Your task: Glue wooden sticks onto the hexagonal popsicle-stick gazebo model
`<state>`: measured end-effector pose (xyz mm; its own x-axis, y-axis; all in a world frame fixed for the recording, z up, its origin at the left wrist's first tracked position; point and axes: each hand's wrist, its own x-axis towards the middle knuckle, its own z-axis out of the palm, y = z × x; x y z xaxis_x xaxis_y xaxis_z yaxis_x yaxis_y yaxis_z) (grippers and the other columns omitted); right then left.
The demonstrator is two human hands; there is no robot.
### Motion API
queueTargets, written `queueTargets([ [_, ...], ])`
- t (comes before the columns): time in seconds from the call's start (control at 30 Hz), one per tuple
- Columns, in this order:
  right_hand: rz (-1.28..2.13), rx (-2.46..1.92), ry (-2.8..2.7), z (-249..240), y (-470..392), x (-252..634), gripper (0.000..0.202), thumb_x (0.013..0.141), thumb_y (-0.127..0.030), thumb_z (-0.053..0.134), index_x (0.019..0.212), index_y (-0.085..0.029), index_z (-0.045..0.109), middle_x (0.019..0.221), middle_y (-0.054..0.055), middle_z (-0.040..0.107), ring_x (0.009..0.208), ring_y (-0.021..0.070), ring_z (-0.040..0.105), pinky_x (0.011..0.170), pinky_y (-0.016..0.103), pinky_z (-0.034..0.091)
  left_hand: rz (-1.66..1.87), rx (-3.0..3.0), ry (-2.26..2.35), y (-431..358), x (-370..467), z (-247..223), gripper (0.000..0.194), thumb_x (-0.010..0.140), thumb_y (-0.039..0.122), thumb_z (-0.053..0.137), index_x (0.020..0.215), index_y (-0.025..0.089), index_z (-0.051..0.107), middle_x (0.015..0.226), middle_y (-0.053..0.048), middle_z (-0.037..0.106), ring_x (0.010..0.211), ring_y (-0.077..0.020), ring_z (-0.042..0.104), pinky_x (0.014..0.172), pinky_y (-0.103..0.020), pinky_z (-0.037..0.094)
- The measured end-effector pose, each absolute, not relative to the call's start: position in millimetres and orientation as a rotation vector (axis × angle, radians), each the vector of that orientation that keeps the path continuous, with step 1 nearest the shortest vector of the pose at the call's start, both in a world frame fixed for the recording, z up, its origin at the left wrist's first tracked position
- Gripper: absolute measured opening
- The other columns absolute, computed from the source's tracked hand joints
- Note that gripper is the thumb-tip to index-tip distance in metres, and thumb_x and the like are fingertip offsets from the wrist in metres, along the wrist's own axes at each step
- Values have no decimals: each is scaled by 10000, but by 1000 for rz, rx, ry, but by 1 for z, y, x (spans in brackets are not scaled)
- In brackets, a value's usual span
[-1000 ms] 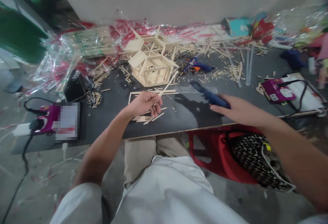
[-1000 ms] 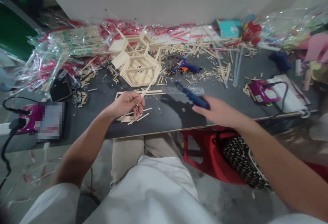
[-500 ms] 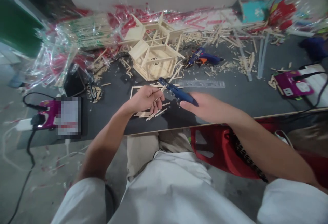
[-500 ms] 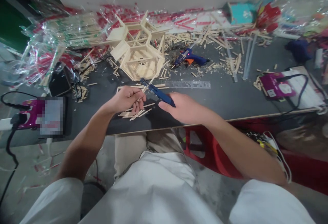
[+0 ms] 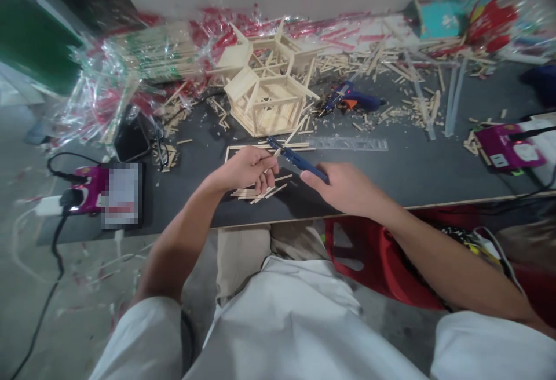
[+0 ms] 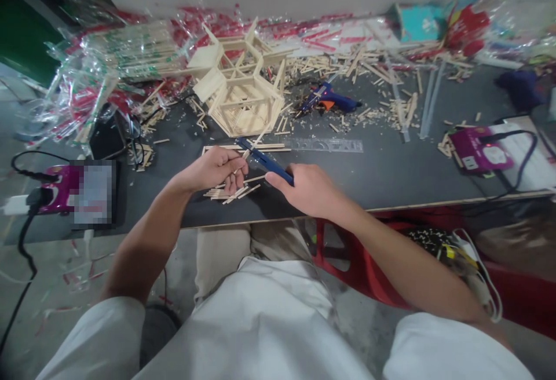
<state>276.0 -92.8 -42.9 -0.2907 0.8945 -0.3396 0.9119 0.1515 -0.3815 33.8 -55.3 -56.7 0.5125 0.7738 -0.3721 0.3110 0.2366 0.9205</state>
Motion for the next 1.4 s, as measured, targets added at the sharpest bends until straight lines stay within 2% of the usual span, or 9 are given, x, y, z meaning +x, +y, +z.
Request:
queueTargets([
  [0.33,-861,1792,2490,-53,-91,284,620,1075,-679,270,764,-223,554,774,94,685,738,233,612,657,321,298,405,1358,1049,-62,37,-48,313,1074,271,575,791,143,614,575,-53,701,427,-151,668,424,-202,529],
  [0.53,-857,1703,2509,-51,-90,286,580,1065,-650,286,778,-220,550,783,89,678,756,234,611,674,321,304,441,1551,1201,-87,42,-33,293,1059,211,508,792,153,613,589,-27,699,429,-130,658,417,-180,513],
  [0.77,-686,1514,2555,-50,-93,283,550,1079,-597,332,839,-194,620,887,127,744,803,254,666,669,326,292,497,1456,1268,-116,40,-43,240,1026,183,494,819,165,614,613,-7,696,441,-123,660,428,-178,530],
  [0.93,-561,1489,2558,-53,-93,286,533,1082,-569,354,860,-192,658,882,125,767,788,256,681,650,327,255,540,1325,1269,-132,42,-47,278,1059,284,477,832,179,598,600,-1,668,433,-131,653,399,-189,503],
  [1.07,-428,1522,2549,-55,-83,301,503,1076,-538,349,842,-200,639,867,132,754,809,269,682,650,326,256,599,1393,1256,-147,38,-43,303,1079,330,451,864,190,613,631,4,682,454,-118,647,446,-194,496],
  [1.17,-349,1568,2532,-59,-81,318,504,1067,-551,340,867,-208,650,860,129,746,811,281,675,658,333,293,667,1538,1377,-150,29,-44,302,1089,342,457,930,195,667,719,-10,736,545,-124,682,576,-220,530],
  [1.23,-247,1604,2567,-64,-85,330,506,1053,-575,365,882,-210,670,886,135,752,835,295,675,696,346,356,697,1711,1567,-147,23,-48,293,1092,341,477,975,198,705,819,-39,779,695,-161,726,694,-254,532],
  [1.3,-96,1668,2611,-70,-91,344,509,1039,-583,397,925,-194,705,941,160,764,903,324,685,791,378,428,688,1904,1768,-139,19,-55,302,1100,327,480,1002,193,733,937,-81,800,874,-219,729,789,-298,511],
  [1.4,155,1863,2558,-80,-100,367,523,1030,-535,425,1048,-119,741,1012,220,772,1001,376,697,912,421,455,650,2111,1899,-129,18,-67,312,1110,288,474,1068,177,763,1086,-122,791,1040,-273,672,854,-334,486],
])
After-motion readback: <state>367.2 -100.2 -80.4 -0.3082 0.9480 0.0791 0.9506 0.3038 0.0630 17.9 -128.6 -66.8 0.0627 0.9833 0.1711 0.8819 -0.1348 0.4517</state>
